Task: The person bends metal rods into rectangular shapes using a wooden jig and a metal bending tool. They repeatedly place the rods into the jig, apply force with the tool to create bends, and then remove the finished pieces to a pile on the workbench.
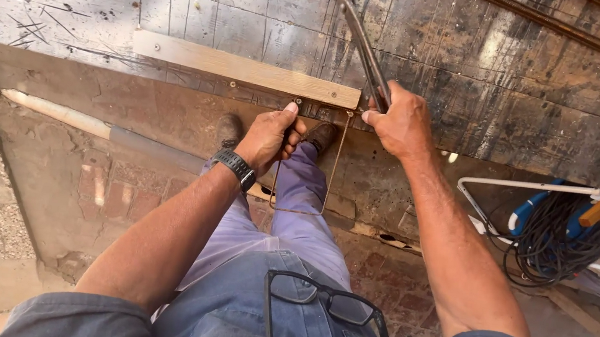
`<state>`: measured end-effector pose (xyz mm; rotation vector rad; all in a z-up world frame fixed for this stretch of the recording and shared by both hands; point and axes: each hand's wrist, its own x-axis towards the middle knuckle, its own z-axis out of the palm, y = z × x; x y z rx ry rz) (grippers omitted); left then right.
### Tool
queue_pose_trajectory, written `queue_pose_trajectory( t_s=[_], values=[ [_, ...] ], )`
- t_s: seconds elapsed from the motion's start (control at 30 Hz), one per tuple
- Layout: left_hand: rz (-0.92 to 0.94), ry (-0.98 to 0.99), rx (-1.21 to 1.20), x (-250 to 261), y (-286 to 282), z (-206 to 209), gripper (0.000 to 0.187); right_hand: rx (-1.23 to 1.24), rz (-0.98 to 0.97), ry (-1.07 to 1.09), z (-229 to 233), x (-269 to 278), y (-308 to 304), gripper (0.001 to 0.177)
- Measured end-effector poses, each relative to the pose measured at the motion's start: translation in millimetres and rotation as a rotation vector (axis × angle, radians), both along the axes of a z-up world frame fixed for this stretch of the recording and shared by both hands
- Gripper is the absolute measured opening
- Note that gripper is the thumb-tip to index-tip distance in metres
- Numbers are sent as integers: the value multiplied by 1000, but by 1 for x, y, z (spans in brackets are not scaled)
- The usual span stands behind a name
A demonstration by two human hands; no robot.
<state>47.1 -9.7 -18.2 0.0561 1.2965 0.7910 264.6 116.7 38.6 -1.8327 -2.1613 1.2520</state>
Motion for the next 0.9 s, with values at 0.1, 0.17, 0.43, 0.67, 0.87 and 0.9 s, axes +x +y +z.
queue_pose_trajectory(
  t_s=[0.1,0.17,0.43,0.67,0.87,0.9],
  values=[
    [7,10,4,0,2,0,42,35,38,23,22,-2,0,16],
    [3,10,-1,1,2,-1,42,43,21,-4,32,14,-8,13],
    [-6,83,-1,3,3,6,42,-297,19,60,66,123,-41,34],
    [0,107,-4,8,6,2,42,-1019,-200,212,67,141,-45,57],
    [16,117,9,11,2,-3,43,-1243,-196,315,35,159,-19,54],
    [28,117,1,11,0,-2,44,-1282,-168,311,32,159,-13,54]
  ],
)
